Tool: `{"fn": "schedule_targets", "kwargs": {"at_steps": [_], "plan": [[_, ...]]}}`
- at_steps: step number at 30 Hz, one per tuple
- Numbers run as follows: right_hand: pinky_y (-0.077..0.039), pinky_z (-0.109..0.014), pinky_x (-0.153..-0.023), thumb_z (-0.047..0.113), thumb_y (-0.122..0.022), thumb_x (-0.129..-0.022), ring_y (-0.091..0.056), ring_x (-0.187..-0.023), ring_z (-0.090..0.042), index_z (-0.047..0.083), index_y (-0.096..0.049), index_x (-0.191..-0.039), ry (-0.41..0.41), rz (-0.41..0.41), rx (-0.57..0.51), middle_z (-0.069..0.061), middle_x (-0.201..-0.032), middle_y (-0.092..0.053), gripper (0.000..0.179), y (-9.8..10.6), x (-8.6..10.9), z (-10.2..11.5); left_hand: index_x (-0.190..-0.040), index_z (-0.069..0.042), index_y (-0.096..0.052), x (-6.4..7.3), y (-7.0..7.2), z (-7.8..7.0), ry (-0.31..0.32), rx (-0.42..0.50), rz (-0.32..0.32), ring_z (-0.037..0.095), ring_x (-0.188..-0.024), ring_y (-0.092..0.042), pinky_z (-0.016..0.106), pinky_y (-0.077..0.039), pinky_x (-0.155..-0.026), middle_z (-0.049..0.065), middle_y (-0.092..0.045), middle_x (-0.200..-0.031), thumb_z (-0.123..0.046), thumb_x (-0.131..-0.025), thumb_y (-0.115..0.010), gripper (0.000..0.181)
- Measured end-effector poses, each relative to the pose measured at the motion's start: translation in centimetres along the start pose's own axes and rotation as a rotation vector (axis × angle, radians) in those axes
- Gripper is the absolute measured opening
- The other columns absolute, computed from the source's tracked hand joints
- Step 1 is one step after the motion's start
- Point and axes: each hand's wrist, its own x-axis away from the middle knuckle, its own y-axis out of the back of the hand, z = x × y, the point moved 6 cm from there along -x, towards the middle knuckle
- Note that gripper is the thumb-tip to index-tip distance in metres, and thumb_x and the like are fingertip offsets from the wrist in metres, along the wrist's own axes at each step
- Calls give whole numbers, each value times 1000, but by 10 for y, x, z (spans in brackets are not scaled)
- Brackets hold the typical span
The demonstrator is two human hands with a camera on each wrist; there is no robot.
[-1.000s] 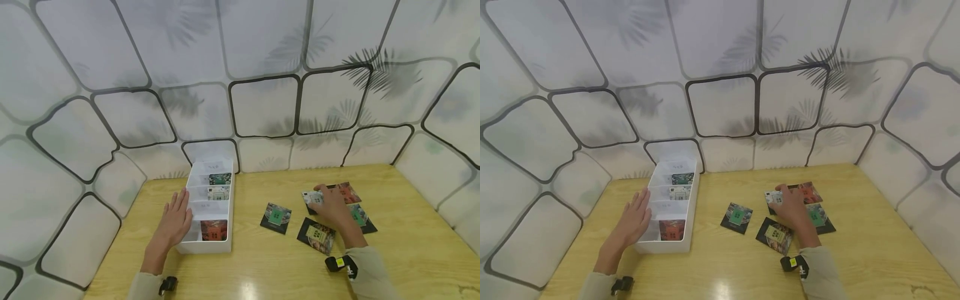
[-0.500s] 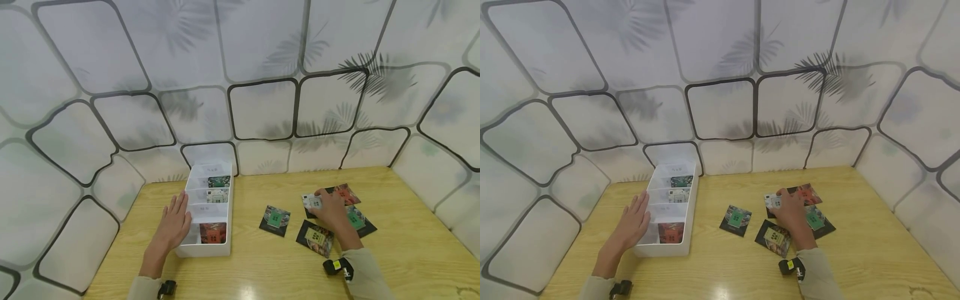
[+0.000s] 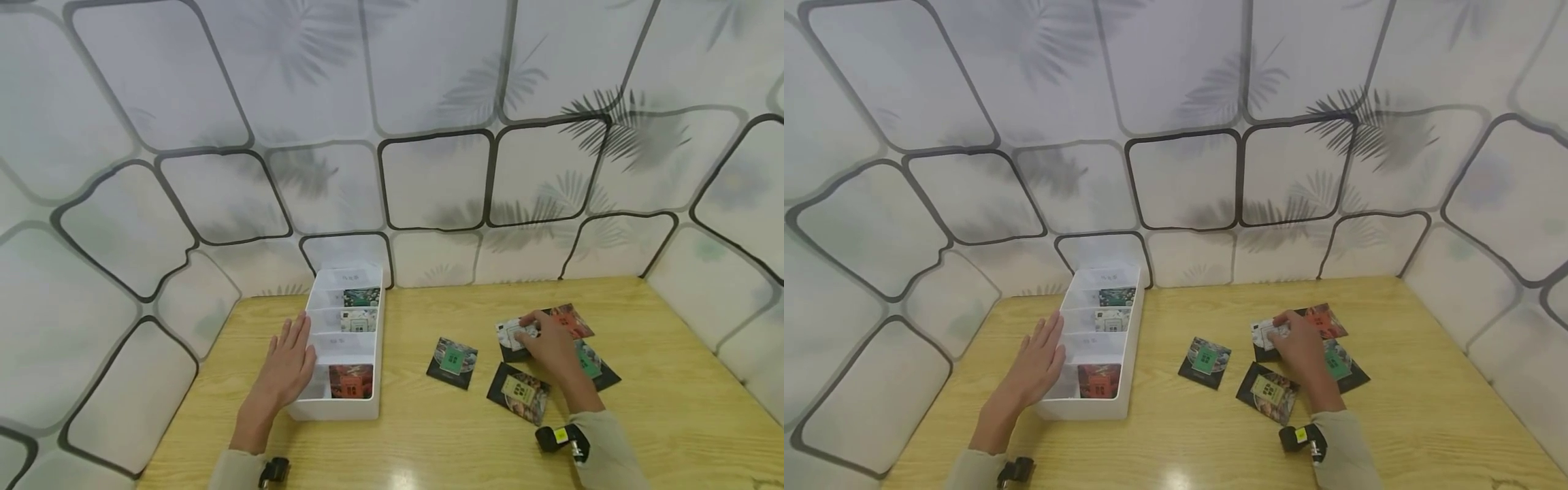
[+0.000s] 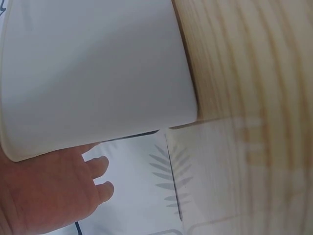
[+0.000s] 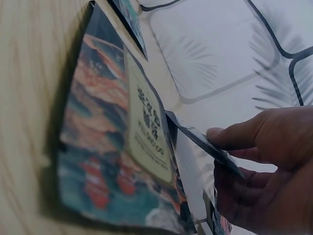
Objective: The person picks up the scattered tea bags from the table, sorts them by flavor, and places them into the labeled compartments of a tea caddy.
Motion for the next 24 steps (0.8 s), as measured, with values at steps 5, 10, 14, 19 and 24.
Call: {"fn": "schedule_targets", "kwargs": {"at_steps": [5, 10, 14, 19, 24], "plan": [[-43, -36, -59, 19, -66, -101, -56, -74, -23, 1, -63, -124, 29, 15, -51, -21, -105, -64, 30, -1, -2, 3, -160, 7, -21, 2, 1, 1, 12, -6, 6, 46, -154, -10, 68, -13, -119, 21, -16, -169, -18, -110, -33, 57], [-42, -36, -56, 14, -59, -104, -55, -73, -25, 2, -60, -132, 60, 34, -118, -24, -107, -64, 31, -1, -6, 5, -160, 7, -22, -1, 0, -1, 2, 18, 0, 46, -154, -11, 67, -13, -119, 21, -16, -169, -18, -110, -34, 57], [-53, -49, -77, 13, -53, -108, -60, -105, -41, 3, -62, -135, 68, 72, -224, -28, -134, -57, 31, -1, -5, 7, -160, 7, -22, -3, -3, -2, 1, 16, 2, 47, -153, -12, 67, -14, -119, 20, -16, -169, -18, -110, -33, 57], [-43, -63, -103, 12, -51, -108, -42, -136, -46, 0, -61, -136, 101, 75, -322, -27, -149, -48, 32, -2, -6, 10, -160, 7, -22, -3, 0, -2, 5, 15, -1, 46, -154, -10, 67, -12, -120, 20, -16, -169, -18, -110, -33, 57], [-50, -44, -100, 13, -57, -106, -44, -133, -42, -3, -60, -137, 124, 86, -389, -26, -147, -49, 35, -3, -6, 12, -159, 7, -23, -2, 0, -1, 5, 5, -7, 46, -154, -12, 67, -14, -119, 20, -17, -169, -18, -110, -34, 57]]}}
